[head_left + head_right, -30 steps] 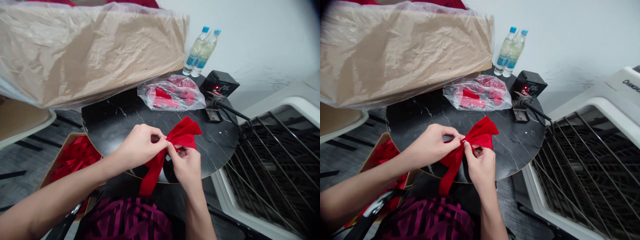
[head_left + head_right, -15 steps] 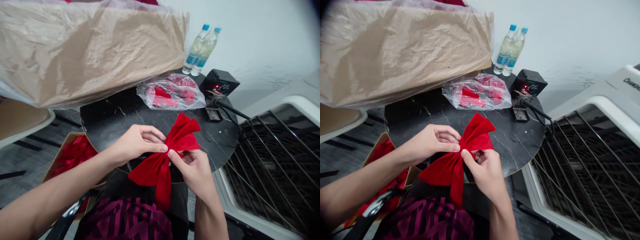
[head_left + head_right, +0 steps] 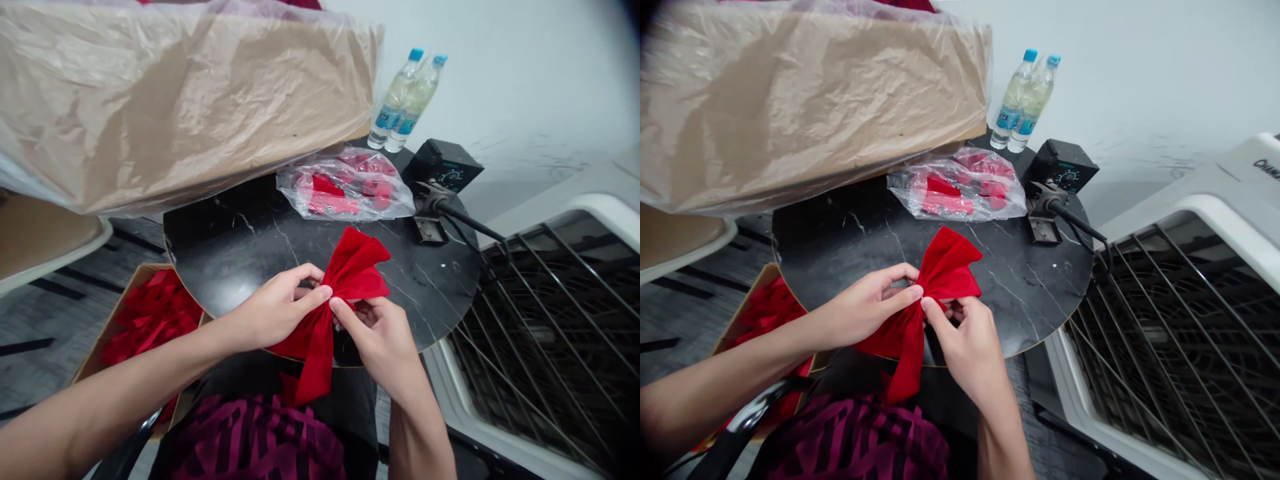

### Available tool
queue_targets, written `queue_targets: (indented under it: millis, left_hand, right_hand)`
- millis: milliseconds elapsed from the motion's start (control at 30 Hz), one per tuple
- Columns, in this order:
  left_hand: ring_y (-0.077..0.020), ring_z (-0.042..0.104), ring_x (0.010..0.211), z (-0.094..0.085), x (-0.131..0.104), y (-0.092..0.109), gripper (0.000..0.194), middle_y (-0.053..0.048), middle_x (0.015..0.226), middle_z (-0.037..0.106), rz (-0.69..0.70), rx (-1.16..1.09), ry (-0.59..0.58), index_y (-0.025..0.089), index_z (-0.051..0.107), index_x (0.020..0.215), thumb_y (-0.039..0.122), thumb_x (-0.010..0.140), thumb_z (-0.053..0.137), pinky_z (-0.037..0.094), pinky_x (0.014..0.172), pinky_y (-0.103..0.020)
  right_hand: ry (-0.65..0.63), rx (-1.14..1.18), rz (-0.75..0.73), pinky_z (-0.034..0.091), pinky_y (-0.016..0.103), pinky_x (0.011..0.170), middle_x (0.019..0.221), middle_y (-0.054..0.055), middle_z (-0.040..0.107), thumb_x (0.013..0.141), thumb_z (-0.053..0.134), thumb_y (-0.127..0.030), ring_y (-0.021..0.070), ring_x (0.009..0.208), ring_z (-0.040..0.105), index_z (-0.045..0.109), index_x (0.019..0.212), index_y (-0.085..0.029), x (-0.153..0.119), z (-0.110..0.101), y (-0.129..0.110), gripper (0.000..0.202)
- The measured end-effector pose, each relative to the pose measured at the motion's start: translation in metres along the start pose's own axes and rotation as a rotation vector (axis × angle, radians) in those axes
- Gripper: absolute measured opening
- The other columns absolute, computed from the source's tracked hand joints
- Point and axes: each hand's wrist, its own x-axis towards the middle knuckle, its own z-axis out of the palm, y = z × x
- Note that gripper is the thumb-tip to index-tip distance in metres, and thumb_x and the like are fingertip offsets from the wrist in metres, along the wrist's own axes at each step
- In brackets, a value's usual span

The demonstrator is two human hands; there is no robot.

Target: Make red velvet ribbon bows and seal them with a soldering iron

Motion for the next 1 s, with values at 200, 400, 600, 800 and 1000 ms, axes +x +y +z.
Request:
queue_targets:
  millis: [200,400,600,800,1000]
  left_hand:
    - [-0.0109,0.060,0.071,0.004,0.002,-0.005,0.019,0.003,0.085,0.063,0.086,0.156,0.142,0.020,0.060,0.099,0.038,0.094,0.062,0.045,0.062,-0.019]
    - [-0.0137,0.064,0.076,0.010,0.006,-0.006,0.016,-0.001,0.088,0.066,0.137,0.281,0.230,0.020,0.063,0.093,0.034,0.089,0.068,0.049,0.063,-0.020]
    - [-0.0132,0.066,0.071,0.008,0.010,-0.001,0.018,0.000,0.078,0.067,0.111,0.195,0.227,0.017,0.066,0.085,0.031,0.081,0.077,0.052,0.066,-0.022]
    - [-0.0078,0.063,0.062,0.008,0.009,0.006,0.021,0.003,0.072,0.067,0.026,0.039,0.169,0.015,0.064,0.077,0.025,0.077,0.082,0.046,0.058,-0.016]
    - [-0.0107,0.070,0.071,0.013,0.001,0.012,0.016,-0.001,0.082,0.075,0.013,0.014,0.155,0.017,0.078,0.092,0.028,0.080,0.081,0.052,0.065,-0.016]
  right_hand:
    - [0.077,-0.005,0.088,0.052,0.027,0.067,0.078,0.003,0.071,0.089,0.072,-0.040,0.0167,0.071,0.066,0.068,0.085,-0.019,-0.009,0.000,0.001,0.021]
    - [0.133,-0.238,0.002,0.048,0.028,0.064,0.076,0.003,0.068,0.093,0.066,-0.038,0.0164,0.068,0.062,0.066,0.079,-0.020,-0.012,0.005,-0.006,0.023]
    - [0.145,-0.361,-0.048,0.045,0.027,0.061,0.081,0.003,0.067,0.098,0.059,-0.037,0.0154,0.067,0.061,0.064,0.085,-0.021,-0.012,0.008,-0.010,0.021]
    - [0.111,-0.483,-0.119,0.046,0.027,0.067,0.084,0.003,0.067,0.099,0.057,-0.032,0.0164,0.073,0.062,0.060,0.087,-0.021,-0.014,0.006,-0.013,0.017]
    - [0.141,-0.573,-0.089,0.044,0.028,0.065,0.086,0.004,0.068,0.101,0.054,-0.035,0.0175,0.073,0.063,0.058,0.088,-0.023,-0.016,0.004,-0.022,0.019]
